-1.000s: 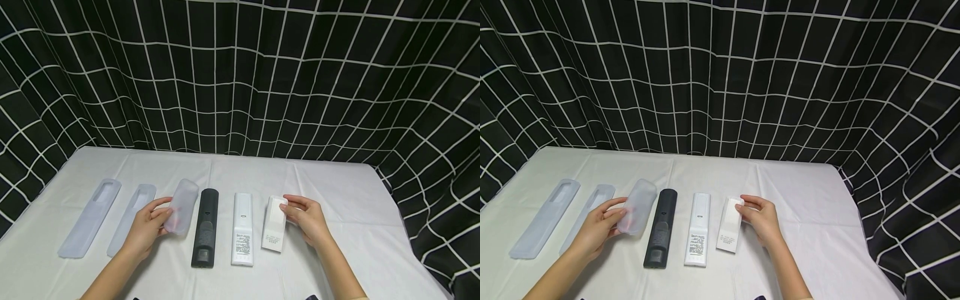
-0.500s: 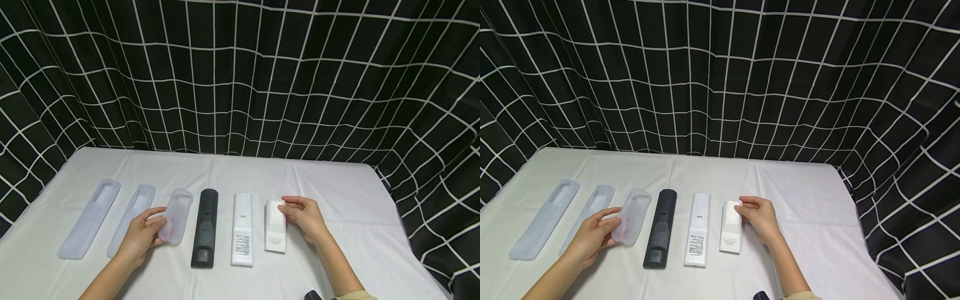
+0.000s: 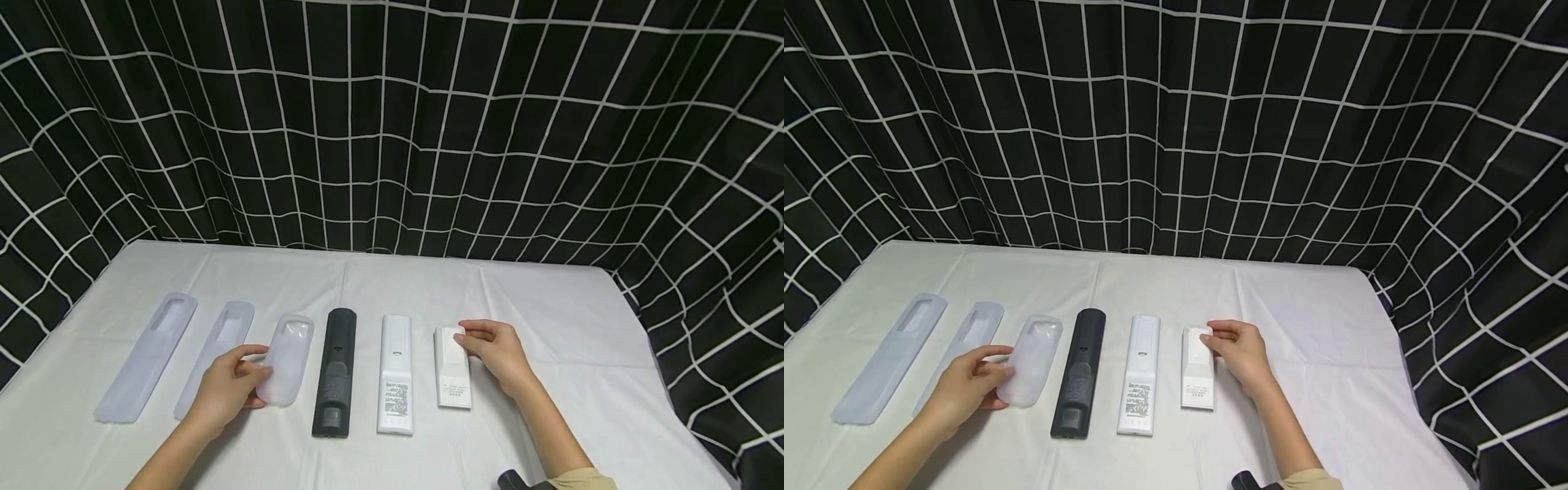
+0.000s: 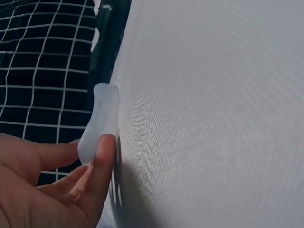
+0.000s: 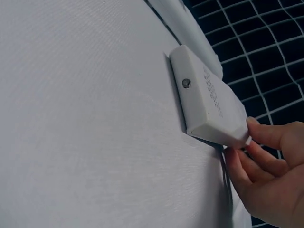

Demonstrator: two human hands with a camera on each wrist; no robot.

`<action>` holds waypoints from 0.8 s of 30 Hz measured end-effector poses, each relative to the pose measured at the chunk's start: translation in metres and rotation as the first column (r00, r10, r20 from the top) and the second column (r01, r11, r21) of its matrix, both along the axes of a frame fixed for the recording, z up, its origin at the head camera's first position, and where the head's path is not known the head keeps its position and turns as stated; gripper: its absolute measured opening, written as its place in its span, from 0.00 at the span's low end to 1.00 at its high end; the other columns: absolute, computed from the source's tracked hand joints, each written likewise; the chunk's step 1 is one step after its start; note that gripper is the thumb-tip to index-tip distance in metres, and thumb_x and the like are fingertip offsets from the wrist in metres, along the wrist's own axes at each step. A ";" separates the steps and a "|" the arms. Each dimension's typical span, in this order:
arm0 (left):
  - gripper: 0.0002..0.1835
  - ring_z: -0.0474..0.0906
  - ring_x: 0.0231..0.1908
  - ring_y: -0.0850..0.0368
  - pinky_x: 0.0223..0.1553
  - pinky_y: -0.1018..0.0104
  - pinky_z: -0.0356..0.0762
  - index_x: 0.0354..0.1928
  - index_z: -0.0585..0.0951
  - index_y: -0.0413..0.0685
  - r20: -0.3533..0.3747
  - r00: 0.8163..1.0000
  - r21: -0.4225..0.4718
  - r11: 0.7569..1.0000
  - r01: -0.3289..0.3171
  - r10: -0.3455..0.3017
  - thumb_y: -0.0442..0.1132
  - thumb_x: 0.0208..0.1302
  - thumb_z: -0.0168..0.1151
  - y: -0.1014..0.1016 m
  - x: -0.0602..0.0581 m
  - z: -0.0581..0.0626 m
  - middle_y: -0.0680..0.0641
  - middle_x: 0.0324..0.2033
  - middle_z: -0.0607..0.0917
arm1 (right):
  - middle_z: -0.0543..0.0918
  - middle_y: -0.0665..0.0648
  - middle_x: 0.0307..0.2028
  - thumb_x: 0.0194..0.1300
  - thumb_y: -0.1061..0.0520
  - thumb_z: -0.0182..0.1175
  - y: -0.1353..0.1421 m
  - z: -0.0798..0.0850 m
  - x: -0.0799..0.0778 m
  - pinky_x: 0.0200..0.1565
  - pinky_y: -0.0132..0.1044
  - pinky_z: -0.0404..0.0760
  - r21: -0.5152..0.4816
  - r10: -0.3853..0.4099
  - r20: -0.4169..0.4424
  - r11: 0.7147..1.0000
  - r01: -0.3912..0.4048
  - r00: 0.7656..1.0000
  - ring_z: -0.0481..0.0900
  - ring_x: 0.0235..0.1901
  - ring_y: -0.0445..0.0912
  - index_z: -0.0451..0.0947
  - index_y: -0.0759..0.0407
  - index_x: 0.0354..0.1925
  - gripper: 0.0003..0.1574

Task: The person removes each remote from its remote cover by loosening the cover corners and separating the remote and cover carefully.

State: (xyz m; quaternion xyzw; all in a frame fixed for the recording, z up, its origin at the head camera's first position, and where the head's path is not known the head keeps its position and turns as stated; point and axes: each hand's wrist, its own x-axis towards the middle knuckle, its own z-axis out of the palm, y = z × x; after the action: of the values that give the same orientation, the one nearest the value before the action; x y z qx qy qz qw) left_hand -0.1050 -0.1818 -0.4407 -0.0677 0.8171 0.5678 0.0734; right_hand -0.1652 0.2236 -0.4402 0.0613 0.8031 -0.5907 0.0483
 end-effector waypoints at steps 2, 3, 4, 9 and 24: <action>0.24 0.84 0.27 0.55 0.28 0.69 0.87 0.67 0.73 0.26 -0.007 1.000 -0.021 1.000 0.006 -0.006 0.27 0.72 0.63 0.000 0.000 0.000 0.38 0.41 0.86 | 0.87 0.68 0.48 0.71 0.66 0.66 0.000 -0.001 0.001 0.41 0.25 0.85 0.024 -0.001 -0.001 1.000 0.001 1.000 0.82 0.37 0.34 0.77 0.79 0.61 0.25; 0.24 0.84 0.26 0.55 0.28 0.69 0.87 0.66 0.73 0.26 -0.009 1.000 -0.031 1.000 0.004 -0.004 0.27 0.72 0.64 -0.001 0.000 0.000 0.38 0.40 0.86 | 0.86 0.69 0.50 0.71 0.65 0.65 0.000 -0.001 0.001 0.42 0.24 0.85 0.036 -0.003 -0.002 0.999 0.003 1.000 0.82 0.38 0.34 0.77 0.78 0.61 0.25; 0.23 0.84 0.26 0.55 0.27 0.69 0.87 0.66 0.74 0.26 -0.012 1.000 -0.042 0.999 0.001 -0.002 0.27 0.71 0.64 -0.001 0.000 0.000 0.38 0.40 0.86 | 0.86 0.70 0.51 0.71 0.65 0.65 0.001 -0.002 0.002 0.42 0.24 0.84 0.049 -0.005 -0.003 0.999 0.005 1.000 0.82 0.38 0.34 0.78 0.78 0.61 0.24; 0.22 0.83 0.25 0.56 0.26 0.69 0.86 0.62 0.77 0.25 -0.028 1.000 -0.118 0.993 -0.010 0.006 0.27 0.69 0.66 -0.002 0.002 0.001 0.39 0.39 0.86 | 0.85 0.71 0.54 0.72 0.63 0.66 0.001 -0.003 0.004 0.42 0.23 0.83 0.086 -0.006 -0.010 0.996 0.007 1.000 0.82 0.39 0.34 0.79 0.76 0.61 0.24; 0.16 0.83 0.25 0.57 0.27 0.68 0.86 0.55 0.81 0.24 -0.040 0.999 -0.223 0.975 0.010 -0.020 0.27 0.68 0.67 -0.005 0.008 0.004 0.42 0.36 0.85 | 0.87 0.69 0.55 0.72 0.60 0.66 0.002 -0.006 0.003 0.40 0.26 0.81 0.126 0.001 -0.017 0.992 0.001 1.000 0.83 0.38 0.37 0.80 0.74 0.60 0.23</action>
State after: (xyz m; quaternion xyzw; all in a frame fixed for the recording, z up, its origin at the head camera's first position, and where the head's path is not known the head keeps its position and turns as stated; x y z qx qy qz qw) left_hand -0.0971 -0.1865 -0.4363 -0.0574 0.8773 0.4735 0.0523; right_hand -0.1621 0.2260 -0.4461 0.0593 0.8393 -0.5391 0.0373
